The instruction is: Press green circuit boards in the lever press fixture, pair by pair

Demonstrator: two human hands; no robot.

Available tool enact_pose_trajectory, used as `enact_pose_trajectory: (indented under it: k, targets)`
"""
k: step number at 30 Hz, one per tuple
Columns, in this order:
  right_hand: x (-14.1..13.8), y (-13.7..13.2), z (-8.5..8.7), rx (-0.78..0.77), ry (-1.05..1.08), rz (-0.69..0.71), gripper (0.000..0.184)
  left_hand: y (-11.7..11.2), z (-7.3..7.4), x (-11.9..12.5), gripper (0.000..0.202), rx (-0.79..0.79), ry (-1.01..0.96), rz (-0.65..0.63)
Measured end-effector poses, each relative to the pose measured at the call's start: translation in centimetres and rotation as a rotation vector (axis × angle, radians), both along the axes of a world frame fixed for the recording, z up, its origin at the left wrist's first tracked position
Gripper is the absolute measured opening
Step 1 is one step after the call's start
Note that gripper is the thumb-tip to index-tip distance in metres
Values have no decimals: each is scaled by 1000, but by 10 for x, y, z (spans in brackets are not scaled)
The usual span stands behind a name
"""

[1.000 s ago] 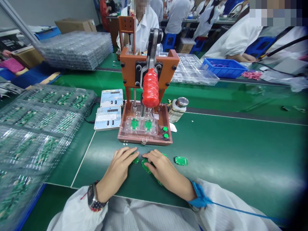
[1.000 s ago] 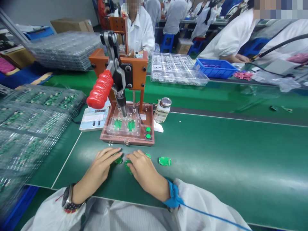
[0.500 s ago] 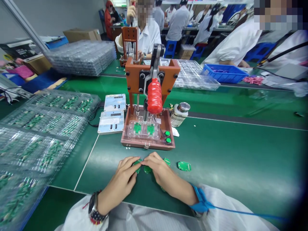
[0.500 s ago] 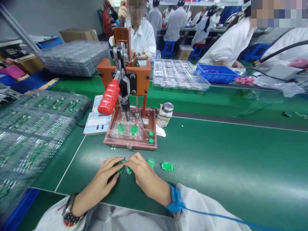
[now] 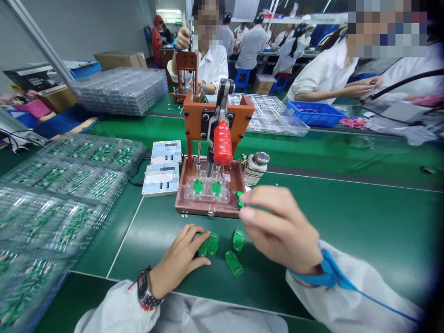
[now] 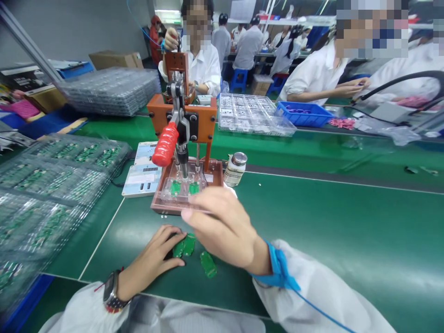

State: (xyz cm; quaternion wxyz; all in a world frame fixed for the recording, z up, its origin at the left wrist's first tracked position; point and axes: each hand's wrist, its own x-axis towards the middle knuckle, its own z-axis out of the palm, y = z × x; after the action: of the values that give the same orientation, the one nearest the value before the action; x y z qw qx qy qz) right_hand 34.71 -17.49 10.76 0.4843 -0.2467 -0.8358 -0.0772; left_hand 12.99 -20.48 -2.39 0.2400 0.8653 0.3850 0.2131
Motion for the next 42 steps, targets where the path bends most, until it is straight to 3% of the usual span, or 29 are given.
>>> enact_pose_trajectory:
  k: [3,5,7,14,19,21,24,26,28,31,33,34,36,38,39,42]
  targets:
    - [-12,21,31,181,38,-69,19,6,4,4,58,41,42,-119]
    - [-23,36,37,235,16,-80,29,9,7,6,53,48,70,-177]
    - [-34,52,35,283,6,-96,34,11,9,7,46,38,87,-194]
    - [-48,96,24,437,138,-13,24,10,11,9,33,-16,36,-176]
    - [-51,107,22,478,205,13,33,10,11,9,32,-37,19,-166]
    - [-54,103,30,497,255,65,34,11,10,9,31,-53,11,-158]
    - [-60,98,63,325,514,202,35,11,8,10,30,-79,-5,-157]
    - [-61,104,98,74,628,315,31,11,7,9,30,-87,-29,-161]
    - [-58,121,133,-185,606,371,29,12,5,8,31,-88,-56,-162]
    - [-45,152,157,-517,604,111,23,14,2,6,32,-87,-83,-155]
    - [-35,158,148,-576,581,-81,16,15,2,5,31,-91,-95,-139]
    - [-30,154,136,-513,574,-138,14,15,1,4,31,-97,-97,-131]
    - [-21,134,98,-248,625,-173,17,14,0,3,33,-117,-91,-112]
    - [-15,105,49,-16,761,-183,28,13,-3,1,39,-128,-80,-84]
    - [-13,90,23,-40,792,-172,31,12,-5,0,43,-127,-81,-64]
    - [-10,57,-46,-429,541,-193,19,10,-10,-2,47,-123,-109,-24]
